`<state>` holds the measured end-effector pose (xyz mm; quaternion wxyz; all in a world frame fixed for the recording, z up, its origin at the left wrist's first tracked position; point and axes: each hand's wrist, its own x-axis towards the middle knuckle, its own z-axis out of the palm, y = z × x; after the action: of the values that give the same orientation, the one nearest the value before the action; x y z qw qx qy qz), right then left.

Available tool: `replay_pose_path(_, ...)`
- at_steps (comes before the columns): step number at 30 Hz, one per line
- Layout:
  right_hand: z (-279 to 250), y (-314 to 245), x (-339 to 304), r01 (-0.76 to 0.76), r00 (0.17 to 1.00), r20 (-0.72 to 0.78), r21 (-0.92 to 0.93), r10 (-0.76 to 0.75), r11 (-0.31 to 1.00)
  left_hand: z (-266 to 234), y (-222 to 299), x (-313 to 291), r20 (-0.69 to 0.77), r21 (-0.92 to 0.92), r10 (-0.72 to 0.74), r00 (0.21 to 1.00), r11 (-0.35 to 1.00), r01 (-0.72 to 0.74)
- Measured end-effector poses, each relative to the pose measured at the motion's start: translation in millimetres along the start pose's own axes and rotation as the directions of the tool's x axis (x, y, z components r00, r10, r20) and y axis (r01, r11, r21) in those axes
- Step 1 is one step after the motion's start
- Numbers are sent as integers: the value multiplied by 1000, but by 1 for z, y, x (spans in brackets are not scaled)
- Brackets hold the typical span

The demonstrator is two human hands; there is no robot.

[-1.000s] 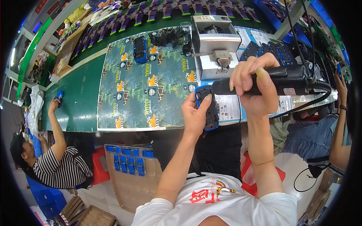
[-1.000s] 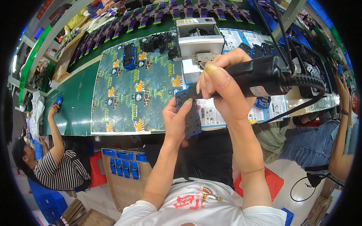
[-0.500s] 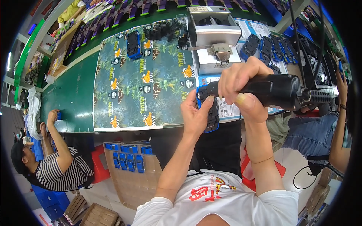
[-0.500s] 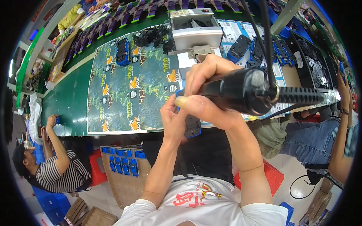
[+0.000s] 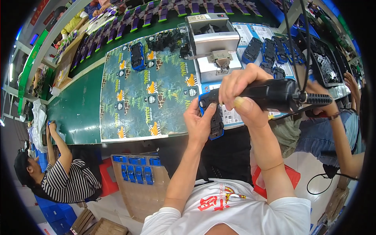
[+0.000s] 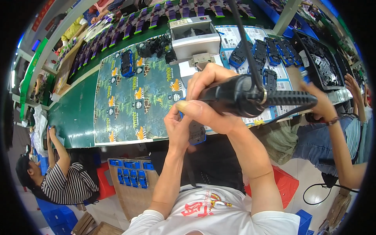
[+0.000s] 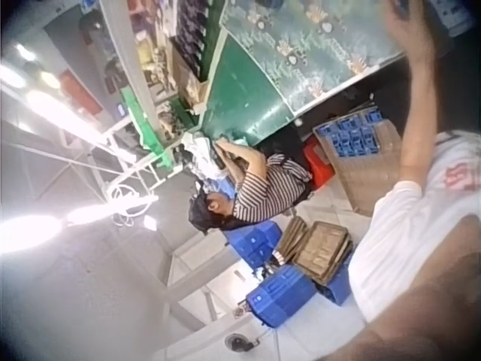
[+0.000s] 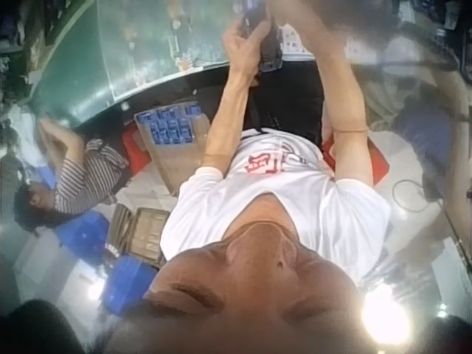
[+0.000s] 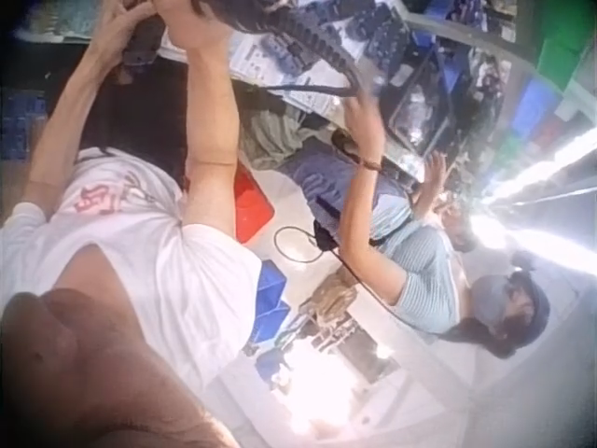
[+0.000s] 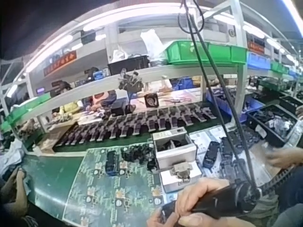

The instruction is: The person assembles toy cars by attaching components, driving screws with an electric screwdriver, and placing the assembled cars onto the table and into a tray.

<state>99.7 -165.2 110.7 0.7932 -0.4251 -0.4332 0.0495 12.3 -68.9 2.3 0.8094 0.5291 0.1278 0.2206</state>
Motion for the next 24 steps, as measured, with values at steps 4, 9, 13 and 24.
replay_pose_path(4,-7,-5,7,39,997,65,-127,-31,991,2,7,4,7,-22,-7,1000,1000,7)
replay_pose_path(9,-21,-23,36,233,971,-100,179,-217,956,-15,28,25,-126,-386,-179,976,915,118)
replay_pose_path(13,-34,-11,58,136,955,-261,-41,-142,990,-37,21,36,-4,-563,-237,971,803,194)
replay_pose_path(24,-13,15,78,79,983,-112,-467,-147,881,-39,13,39,-10,-448,-182,983,880,158)
